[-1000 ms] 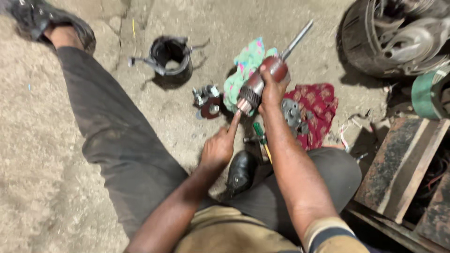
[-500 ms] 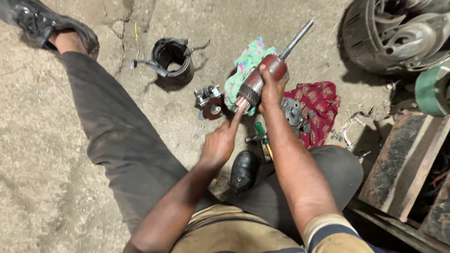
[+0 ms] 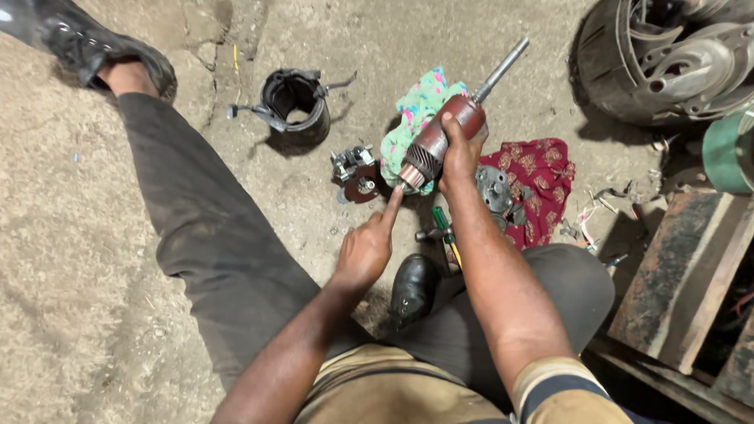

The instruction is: The person sits on the floor and uses a small brush to clean the copper windings of a cylindrical motor rotor. They rotate the rotor with one hand while scrubbing the windings with the other, then briefly inspect the cleaned surface.

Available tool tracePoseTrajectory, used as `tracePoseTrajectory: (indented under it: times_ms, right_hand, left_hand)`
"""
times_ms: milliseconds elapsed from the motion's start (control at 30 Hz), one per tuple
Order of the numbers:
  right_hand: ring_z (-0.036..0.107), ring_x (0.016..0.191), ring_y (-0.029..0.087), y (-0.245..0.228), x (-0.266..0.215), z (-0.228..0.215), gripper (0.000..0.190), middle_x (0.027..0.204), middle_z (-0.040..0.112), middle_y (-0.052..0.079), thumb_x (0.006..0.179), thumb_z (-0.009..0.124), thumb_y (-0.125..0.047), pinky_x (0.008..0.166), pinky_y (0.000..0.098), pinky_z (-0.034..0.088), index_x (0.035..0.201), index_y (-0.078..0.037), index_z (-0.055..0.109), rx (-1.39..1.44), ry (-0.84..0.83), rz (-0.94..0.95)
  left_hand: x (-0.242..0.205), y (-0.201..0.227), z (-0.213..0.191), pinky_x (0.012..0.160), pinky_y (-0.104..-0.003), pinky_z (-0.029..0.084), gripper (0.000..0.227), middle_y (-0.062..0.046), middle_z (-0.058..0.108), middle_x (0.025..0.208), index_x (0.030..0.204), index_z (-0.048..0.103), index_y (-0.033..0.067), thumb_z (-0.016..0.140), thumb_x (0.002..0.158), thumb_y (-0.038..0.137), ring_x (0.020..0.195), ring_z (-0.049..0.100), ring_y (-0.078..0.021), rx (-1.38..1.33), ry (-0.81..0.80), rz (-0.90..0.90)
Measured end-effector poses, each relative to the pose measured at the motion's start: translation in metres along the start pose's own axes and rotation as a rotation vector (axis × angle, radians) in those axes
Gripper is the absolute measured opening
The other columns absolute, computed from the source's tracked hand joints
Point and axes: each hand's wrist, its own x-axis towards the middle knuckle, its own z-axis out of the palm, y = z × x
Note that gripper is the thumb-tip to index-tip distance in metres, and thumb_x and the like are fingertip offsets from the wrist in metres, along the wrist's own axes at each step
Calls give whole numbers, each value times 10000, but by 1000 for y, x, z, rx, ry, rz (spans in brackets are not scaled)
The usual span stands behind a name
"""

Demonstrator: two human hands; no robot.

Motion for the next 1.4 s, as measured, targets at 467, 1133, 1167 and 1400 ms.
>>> tracePoseTrajectory:
  times_ms: [467,1133,1167,1400]
  right_hand:
    - [655,1056,267,-4,2,-2,855,1246,567,161,829,785,-214,864,414,606,1499,-74,272,-75,28,42]
    - [650,1054,251,-5,-1,-3,766,1250,568,147,857,761,-210,870,407,601,1466,-77,316,-27,-20,25]
    - [648,1062,250,-6,-2,-4,779,1257,566,147,853,762,-210,874,404,599,1475,-77,312,-26,-25,12]
    - [662,1033,268,-7,-8,-2,791,1226,577,163,835,770,-219,853,419,610,1455,-64,305,-19,6,64]
  left_hand:
    - [0,-1,1,757,-536,568,755,-194,688,992,1620,276,321,493,957,30,789,697,-408,-66,-77,-68]
    - [20,5,5,694,-574,560,885,-237,657,955,1643,213,268,474,860,-51,739,695,-442,36,-94,-40]
    - [18,6,6,697,-573,561,885,-241,654,951,1645,202,261,479,862,-45,729,695,-441,41,-111,-62]
    - [22,7,3,692,-575,557,861,-236,662,980,1641,192,273,491,885,-13,760,695,-445,65,-85,-32]
